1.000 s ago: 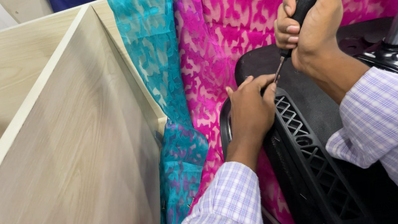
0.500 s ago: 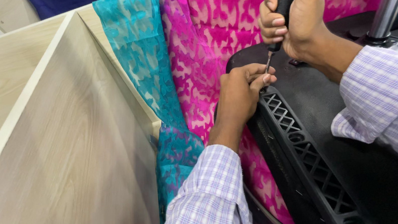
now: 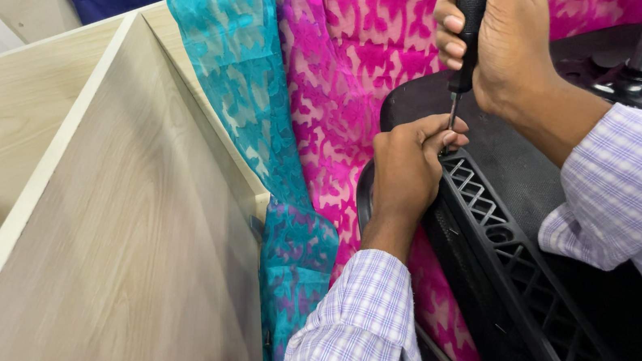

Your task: The person uses a screwdriver to tighten screws into a black plastic bracket attached to a chair frame. They repeatedly rotate the screwdriver to secure the bracket while holding the chair steady with the other hand.

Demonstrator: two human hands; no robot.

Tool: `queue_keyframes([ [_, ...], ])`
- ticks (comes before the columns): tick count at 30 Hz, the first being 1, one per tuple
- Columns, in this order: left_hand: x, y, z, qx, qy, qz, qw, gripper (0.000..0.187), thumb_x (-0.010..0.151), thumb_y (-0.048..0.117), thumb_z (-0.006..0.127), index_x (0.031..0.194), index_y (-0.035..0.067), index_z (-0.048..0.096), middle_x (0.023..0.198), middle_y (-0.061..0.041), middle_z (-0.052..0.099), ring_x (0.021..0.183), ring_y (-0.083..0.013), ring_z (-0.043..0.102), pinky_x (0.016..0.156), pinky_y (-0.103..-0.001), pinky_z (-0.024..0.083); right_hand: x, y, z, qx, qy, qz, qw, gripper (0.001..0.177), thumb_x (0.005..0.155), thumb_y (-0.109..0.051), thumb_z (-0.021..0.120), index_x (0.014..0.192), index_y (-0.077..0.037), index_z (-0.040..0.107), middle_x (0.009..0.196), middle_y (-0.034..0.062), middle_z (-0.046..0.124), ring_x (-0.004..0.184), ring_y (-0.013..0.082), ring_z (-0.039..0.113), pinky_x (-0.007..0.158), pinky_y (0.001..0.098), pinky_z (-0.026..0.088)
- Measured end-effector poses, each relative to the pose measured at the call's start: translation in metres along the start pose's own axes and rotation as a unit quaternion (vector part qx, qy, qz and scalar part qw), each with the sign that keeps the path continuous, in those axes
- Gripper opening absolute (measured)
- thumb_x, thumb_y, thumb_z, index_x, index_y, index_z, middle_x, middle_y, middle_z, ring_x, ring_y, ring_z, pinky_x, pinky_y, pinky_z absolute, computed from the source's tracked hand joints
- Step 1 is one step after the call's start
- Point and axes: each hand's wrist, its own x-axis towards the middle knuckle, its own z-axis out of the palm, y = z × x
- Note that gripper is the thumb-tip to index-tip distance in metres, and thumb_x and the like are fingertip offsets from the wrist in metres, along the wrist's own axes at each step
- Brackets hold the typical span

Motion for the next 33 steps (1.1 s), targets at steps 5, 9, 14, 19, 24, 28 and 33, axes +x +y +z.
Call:
queue_keyframes([
  [5, 0.001, -0.002, 0.003, -0.033, 0.016, 0.017, 0.999, 0.016, 0.100, 0.001, 0.061, 0.104, 0.000, 0.076, 0.088, -0.010, 0.080, 0.081, -0.0132, 0.078, 0.075, -0.025, 0.063, 0.003, 0.004, -0.003, 0.011, 0.011, -0.012, 1.000, 0.042, 0.118, -0.042, 0.042, 0.095, -0.008, 0.053, 0.067, 0.0029, 0.048, 0.049, 0.0090, 0.043, 0.042, 0.0220, 0.034],
  [9, 0.003, 0.000, -0.002, -0.007, 0.007, -0.008, 1.000, 0.016, 0.098, 0.001, 0.063, 0.105, 0.000, 0.077, 0.086, -0.011, 0.080, 0.079, -0.0132, 0.077, 0.073, -0.025, 0.062, 0.006, 0.007, -0.002, 0.014, 0.011, 0.001, 1.000, 0.041, 0.118, -0.040, 0.042, 0.094, -0.008, 0.053, 0.065, 0.0021, 0.047, 0.049, 0.0081, 0.042, 0.041, 0.0210, 0.032],
  [14, 0.001, 0.003, 0.001, -0.005, 0.016, 0.007, 1.000, 0.016, 0.098, 0.003, 0.063, 0.105, 0.001, 0.077, 0.087, -0.010, 0.080, 0.080, -0.0126, 0.077, 0.074, -0.025, 0.062, 0.010, 0.009, -0.003, 0.009, -0.001, 0.023, 1.000, 0.045, 0.119, -0.043, 0.042, 0.089, -0.010, 0.049, 0.061, -0.0006, 0.044, 0.046, 0.0060, 0.038, 0.043, 0.0228, 0.030],
  [19, 0.001, 0.005, -0.001, 0.011, 0.011, -0.013, 1.000, 0.015, 0.097, 0.004, 0.063, 0.104, 0.002, 0.077, 0.087, -0.010, 0.080, 0.079, -0.0133, 0.078, 0.073, -0.026, 0.062, 0.017, 0.004, -0.005, 0.038, -0.054, 0.078, 0.995, 0.043, 0.114, -0.043, 0.038, 0.083, -0.012, 0.043, 0.056, -0.0037, 0.035, 0.047, 0.0052, 0.030, 0.040, 0.0209, 0.024],
  [24, 0.003, 0.007, -0.004, 0.018, 0.012, -0.010, 1.000, 0.016, 0.097, 0.004, 0.064, 0.105, 0.003, 0.078, 0.087, -0.010, 0.080, 0.080, -0.0125, 0.078, 0.073, -0.025, 0.061, 0.016, 0.000, -0.006, 0.055, -0.108, 0.070, 0.990, 0.045, 0.113, -0.041, 0.036, 0.079, -0.013, 0.041, 0.053, -0.0035, 0.032, 0.040, 0.0037, 0.027, 0.039, 0.0202, 0.021],
  [28, 0.003, 0.005, -0.001, 0.021, -0.003, -0.034, 0.999, 0.016, 0.095, 0.004, 0.066, 0.104, 0.003, 0.078, 0.086, -0.010, 0.080, 0.078, -0.0127, 0.078, 0.069, -0.026, 0.061, 0.015, 0.001, -0.005, 0.041, -0.059, 0.047, 0.996, 0.044, 0.114, -0.040, 0.037, 0.080, -0.012, 0.043, 0.054, -0.0021, 0.035, 0.042, 0.0055, 0.028, 0.040, 0.0224, 0.023],
  [33, 0.002, 0.002, 0.003, -0.008, 0.012, -0.010, 1.000, 0.016, 0.097, 0.001, 0.064, 0.106, 0.001, 0.077, 0.087, -0.010, 0.080, 0.079, -0.0130, 0.077, 0.072, -0.025, 0.063, 0.013, 0.001, -0.007, 0.037, -0.036, 0.050, 0.997, 0.041, 0.113, -0.040, 0.037, 0.083, -0.012, 0.044, 0.058, -0.0011, 0.036, 0.046, 0.0075, 0.029, 0.040, 0.0228, 0.024],
])
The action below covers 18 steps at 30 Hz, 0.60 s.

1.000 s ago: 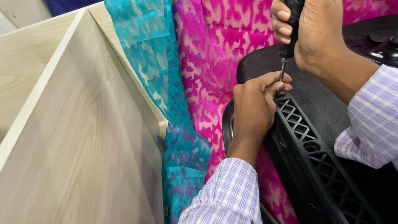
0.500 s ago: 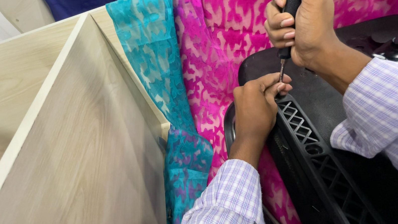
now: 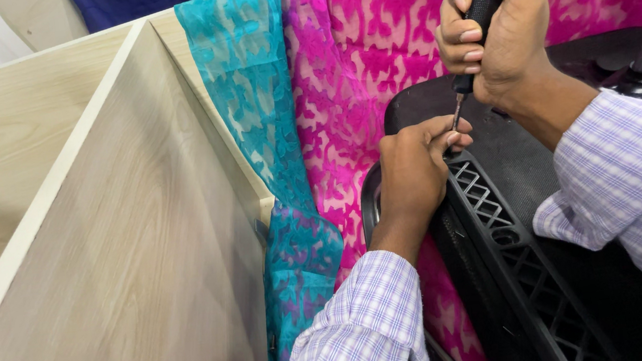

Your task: The person uses a screwdriver to tighten screws into a black plastic bracket attached to a chair frame. They repeatedly rotate the screwdriver to secure the bracket while holding the chair steady with the other hand.

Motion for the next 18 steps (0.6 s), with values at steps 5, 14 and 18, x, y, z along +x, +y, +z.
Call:
queue_keyframes([
  [5, 0.005, 0.001, -0.003, -0.004, -0.011, -0.019, 1.000, 0.016, 0.097, 0.002, 0.064, 0.105, 0.001, 0.077, 0.086, -0.010, 0.080, 0.077, -0.0125, 0.076, 0.071, -0.025, 0.062, 0.002, 0.000, 0.003, -0.005, 0.007, 0.006, 1.000, 0.039, 0.112, -0.039, 0.038, 0.084, -0.012, 0.044, 0.059, -0.0006, 0.036, 0.045, 0.0076, 0.029, 0.039, 0.0229, 0.023],
  [14, 0.003, -0.006, -0.008, -0.002, -0.018, 0.002, 1.000, 0.016, 0.095, 0.000, 0.064, 0.106, 0.000, 0.077, 0.091, -0.011, 0.080, 0.083, -0.0141, 0.078, 0.078, -0.027, 0.062, 0.001, -0.007, 0.019, -0.031, -0.073, 0.027, 0.997, 0.039, 0.111, -0.037, 0.036, 0.081, -0.012, 0.041, 0.051, 0.0001, 0.033, 0.043, 0.0069, 0.024, 0.038, 0.0226, 0.019],
  [18, 0.014, -0.012, -0.019, -0.027, -0.086, 0.037, 0.995, 0.023, 0.094, -0.002, 0.063, 0.115, 0.001, 0.072, 0.101, -0.012, 0.080, 0.094, -0.0139, 0.076, 0.085, -0.027, 0.060, 0.004, -0.009, 0.020, -0.007, -0.157, 0.028, 0.987, 0.039, 0.108, -0.032, 0.036, 0.076, -0.010, 0.042, 0.048, 0.0003, 0.033, 0.036, 0.0067, 0.025, 0.036, 0.0226, 0.020],
])
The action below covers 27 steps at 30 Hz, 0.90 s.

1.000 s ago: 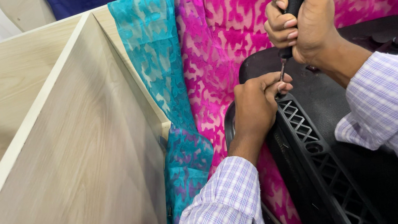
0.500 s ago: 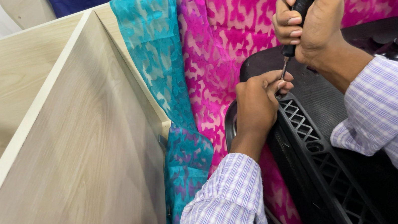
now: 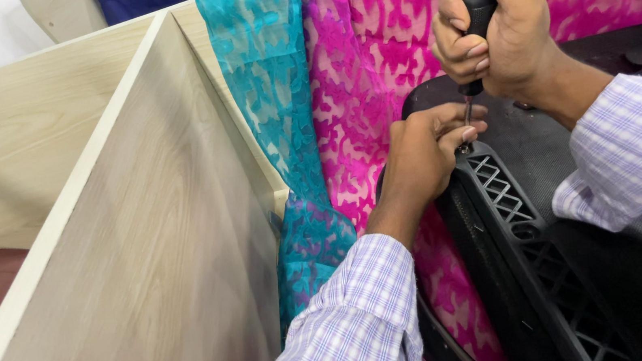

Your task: The person uses a screwdriver to tighten screws into a black plastic bracket attached to a chair frame. They repeatedly rotate the screwdriver to secure the bracket while holding the chair steady with the other hand.

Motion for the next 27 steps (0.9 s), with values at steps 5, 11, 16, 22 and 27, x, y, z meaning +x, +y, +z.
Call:
queue_keyframes([
  [5, 0.004, -0.006, 0.002, -0.032, -0.041, 0.006, 0.999, 0.017, 0.100, -0.001, 0.061, 0.115, -0.002, 0.070, 0.103, -0.012, 0.079, 0.096, -0.0149, 0.076, 0.088, -0.028, 0.059, 0.007, -0.001, -0.015, 0.065, -0.116, 0.032, 0.991, 0.044, 0.105, -0.030, 0.034, 0.068, -0.008, 0.043, 0.046, 0.0004, 0.035, 0.036, 0.0070, 0.026, 0.032, 0.0226, 0.024],
  [11, 0.017, -0.023, 0.016, -0.088, -0.018, -0.007, 0.996, 0.014, 0.100, -0.004, 0.057, 0.103, -0.007, 0.071, 0.089, -0.010, 0.076, 0.083, -0.0153, 0.074, 0.080, -0.029, 0.060, 0.019, -0.015, -0.034, 0.038, -0.159, 0.085, 0.983, 0.042, 0.107, -0.031, 0.037, 0.076, -0.006, 0.050, 0.051, 0.0064, 0.045, 0.048, 0.0166, 0.043, 0.046, 0.0326, 0.043],
  [16, 0.026, -0.030, 0.005, -0.142, -0.095, -0.013, 0.985, 0.016, 0.102, -0.004, 0.053, 0.101, -0.004, 0.069, 0.087, -0.010, 0.074, 0.081, -0.0144, 0.072, 0.080, -0.029, 0.060, 0.010, -0.025, -0.018, -0.098, -0.010, 0.101, 0.990, 0.031, 0.111, -0.029, 0.041, 0.096, -0.006, 0.055, 0.078, 0.0077, 0.054, 0.073, 0.0192, 0.056, 0.072, 0.0356, 0.054],
  [22, 0.016, -0.012, 0.000, -0.071, -0.083, -0.040, 0.993, 0.022, 0.104, -0.002, 0.049, 0.106, -0.002, 0.071, 0.089, -0.008, 0.075, 0.079, -0.0132, 0.069, 0.077, -0.028, 0.057, -0.004, -0.054, -0.008, -0.272, 0.026, 0.119, 0.955, 0.029, 0.114, -0.029, 0.042, 0.122, -0.006, 0.057, 0.107, 0.0066, 0.066, 0.090, 0.0156, 0.061, 0.072, 0.0278, 0.050],
  [27, 0.015, 0.001, 0.004, -0.054, -0.062, -0.034, 0.996, 0.020, 0.103, 0.000, 0.053, 0.106, -0.001, 0.072, 0.089, -0.007, 0.076, 0.080, -0.0126, 0.072, 0.079, -0.027, 0.060, -0.021, -0.069, -0.004, -0.411, 0.038, 0.175, 0.894, 0.047, 0.102, -0.015, 0.058, 0.148, -0.011, 0.048, 0.113, 0.0085, 0.065, 0.110, 0.0215, 0.071, 0.091, 0.0353, 0.056],
])
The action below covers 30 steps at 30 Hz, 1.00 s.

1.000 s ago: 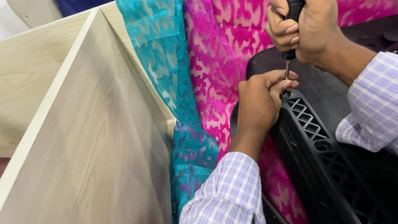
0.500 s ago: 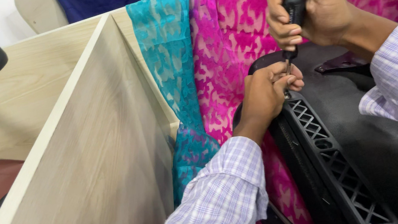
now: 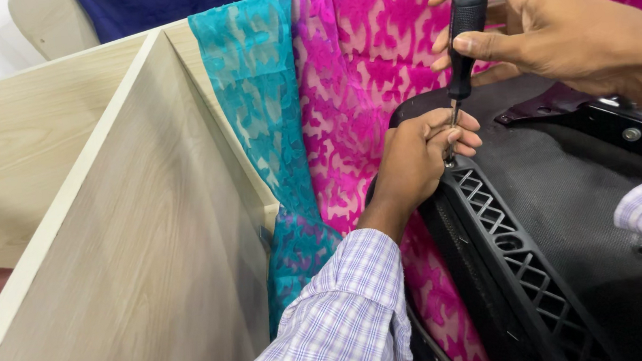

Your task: The person uses a screwdriver to tighten screws into a black plastic bracket attached to a chair frame. They repeatedly rotate the screwdriver to secure the bracket while holding the chair steady with the other hand.

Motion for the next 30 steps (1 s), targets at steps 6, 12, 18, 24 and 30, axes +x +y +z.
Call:
queue_keyframes([
  [6, -0.005, 0.003, 0.003, 0.022, 0.020, -0.020, 0.999, 0.018, 0.101, 0.002, 0.056, 0.105, -0.001, 0.074, 0.089, -0.007, 0.078, 0.085, -0.0126, 0.075, 0.083, -0.026, 0.060, -0.007, -0.010, -0.008, -0.096, 0.038, 0.039, 0.994, 0.040, 0.091, -0.011, 0.070, 0.131, -0.008, 0.066, 0.108, 0.0110, 0.075, 0.098, 0.0238, 0.077, 0.088, 0.0373, 0.060],
  [12, -0.001, 0.004, 0.001, 0.034, 0.005, -0.012, 0.999, 0.019, 0.100, 0.001, 0.056, 0.105, 0.000, 0.074, 0.090, -0.007, 0.078, 0.085, -0.0141, 0.077, 0.083, -0.026, 0.061, 0.005, -0.006, -0.027, -0.170, -0.011, 0.031, 0.985, 0.049, 0.088, -0.008, 0.076, 0.136, -0.011, 0.067, 0.101, 0.0111, 0.079, 0.092, 0.0235, 0.079, 0.088, 0.0359, 0.063],
  [18, -0.003, 0.000, -0.001, 0.065, -0.002, -0.006, 0.998, 0.021, 0.101, 0.002, 0.053, 0.104, 0.001, 0.074, 0.089, -0.007, 0.079, 0.086, -0.0131, 0.077, 0.082, -0.026, 0.060, 0.011, 0.002, -0.032, -0.144, -0.047, -0.041, 0.988, 0.047, 0.083, -0.013, 0.075, 0.129, -0.010, 0.067, 0.100, 0.0105, 0.078, 0.090, 0.0199, 0.077, 0.086, 0.0347, 0.062],
  [24, -0.003, -0.001, 0.000, 0.055, 0.022, -0.008, 0.998, 0.021, 0.102, 0.002, 0.053, 0.104, 0.000, 0.073, 0.089, -0.008, 0.078, 0.085, -0.0139, 0.077, 0.082, -0.027, 0.060, 0.010, -0.005, -0.012, -0.037, -0.025, -0.029, 0.999, 0.051, 0.090, -0.022, 0.070, 0.140, -0.012, 0.061, 0.108, 0.0089, 0.075, 0.095, 0.0194, 0.076, 0.083, 0.0375, 0.062],
  [30, -0.003, -0.003, -0.001, 0.054, 0.005, -0.011, 0.998, 0.021, 0.102, 0.003, 0.052, 0.105, 0.001, 0.073, 0.090, -0.007, 0.079, 0.087, -0.0135, 0.077, 0.083, -0.027, 0.060, 0.020, -0.007, -0.023, -0.174, -0.048, -0.033, 0.983, 0.047, 0.090, -0.024, 0.072, 0.136, -0.013, 0.064, 0.100, 0.0100, 0.078, 0.091, 0.0214, 0.077, 0.084, 0.0376, 0.063],
])
